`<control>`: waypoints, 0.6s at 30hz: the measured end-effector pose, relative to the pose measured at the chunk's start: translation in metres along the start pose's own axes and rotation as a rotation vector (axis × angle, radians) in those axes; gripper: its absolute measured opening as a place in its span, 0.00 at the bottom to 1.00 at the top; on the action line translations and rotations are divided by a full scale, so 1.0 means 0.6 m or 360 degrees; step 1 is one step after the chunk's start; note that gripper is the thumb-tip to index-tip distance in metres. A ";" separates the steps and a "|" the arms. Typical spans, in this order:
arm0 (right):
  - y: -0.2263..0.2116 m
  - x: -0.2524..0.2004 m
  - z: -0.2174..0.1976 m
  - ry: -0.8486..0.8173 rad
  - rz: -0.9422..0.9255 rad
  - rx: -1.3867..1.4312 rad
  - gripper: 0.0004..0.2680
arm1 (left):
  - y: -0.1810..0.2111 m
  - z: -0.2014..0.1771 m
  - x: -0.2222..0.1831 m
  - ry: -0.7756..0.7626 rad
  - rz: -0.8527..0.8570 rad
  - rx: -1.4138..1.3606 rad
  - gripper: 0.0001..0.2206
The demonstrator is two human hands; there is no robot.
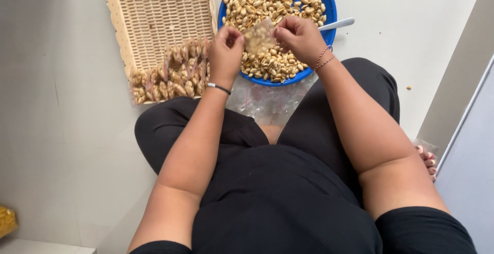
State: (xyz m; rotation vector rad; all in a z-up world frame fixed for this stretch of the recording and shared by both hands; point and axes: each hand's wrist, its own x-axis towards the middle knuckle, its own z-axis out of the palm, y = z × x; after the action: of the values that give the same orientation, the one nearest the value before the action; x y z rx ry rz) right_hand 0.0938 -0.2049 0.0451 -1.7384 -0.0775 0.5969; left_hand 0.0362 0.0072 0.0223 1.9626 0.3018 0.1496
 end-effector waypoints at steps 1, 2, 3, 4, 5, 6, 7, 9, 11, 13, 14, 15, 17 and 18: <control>0.002 0.005 0.001 0.0011 0.0007 0.0002 0.04 | 0.008 0.005 -0.003 -0.0013 0.0000 -0.0002 0.03; 0.004 0.010 0.004 -0.0010 -0.0060 -0.0128 0.04 | 0.015 0.007 -0.009 -0.0001 0.0022 -0.0063 0.04; 0.006 0.015 0.007 -0.0031 -0.0127 -0.0258 0.04 | 0.021 0.009 -0.014 0.0010 0.0043 -0.0124 0.07; 0.018 0.021 0.007 -0.0025 -0.0123 -0.0257 0.04 | 0.009 0.015 -0.016 0.0003 0.0044 -0.0126 0.07; 0.030 0.027 0.007 0.0012 -0.0323 -0.0465 0.03 | -0.002 0.021 -0.019 0.0016 -0.0027 -0.0176 0.05; 0.043 0.031 0.009 0.0046 -0.0518 -0.0671 0.04 | -0.015 0.026 -0.024 0.0025 -0.0101 -0.0224 0.05; 0.040 0.033 0.013 0.0053 -0.0509 -0.0671 0.04 | -0.006 0.029 -0.019 0.0014 -0.0103 -0.0226 0.05; 0.037 0.030 0.023 0.0060 -0.0603 -0.0796 0.04 | 0.010 0.037 -0.020 -0.0086 -0.0323 -0.0597 0.05; 0.026 0.028 0.025 0.0043 -0.0602 -0.0786 0.03 | -0.010 0.047 -0.015 -0.0151 -0.0420 -0.0725 0.05; 0.013 0.026 0.027 0.0013 -0.0603 -0.0775 0.03 | -0.011 0.046 -0.009 -0.0203 -0.0522 -0.0852 0.06; 0.007 0.025 0.028 -0.0011 -0.0629 -0.0658 0.02 | -0.003 0.039 -0.003 -0.0226 -0.0536 -0.0828 0.03; 0.001 0.024 0.029 -0.0034 -0.0654 -0.0540 0.02 | 0.005 0.031 0.003 -0.0250 -0.0549 -0.0804 0.03; -0.001 0.025 0.034 -0.0017 -0.0631 -0.0537 0.02 | 0.014 0.020 0.011 -0.0271 -0.0512 -0.0633 0.03; -0.003 0.025 0.034 0.0014 -0.0617 -0.0538 0.03 | 0.019 0.016 0.016 -0.0300 -0.0460 -0.0462 0.04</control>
State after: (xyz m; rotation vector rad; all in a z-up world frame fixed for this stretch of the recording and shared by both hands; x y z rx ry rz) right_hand 0.0982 -0.1808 0.0387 -1.9815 -0.5220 0.2998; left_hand 0.0493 -0.0028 0.0287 1.6124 0.4111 -0.1702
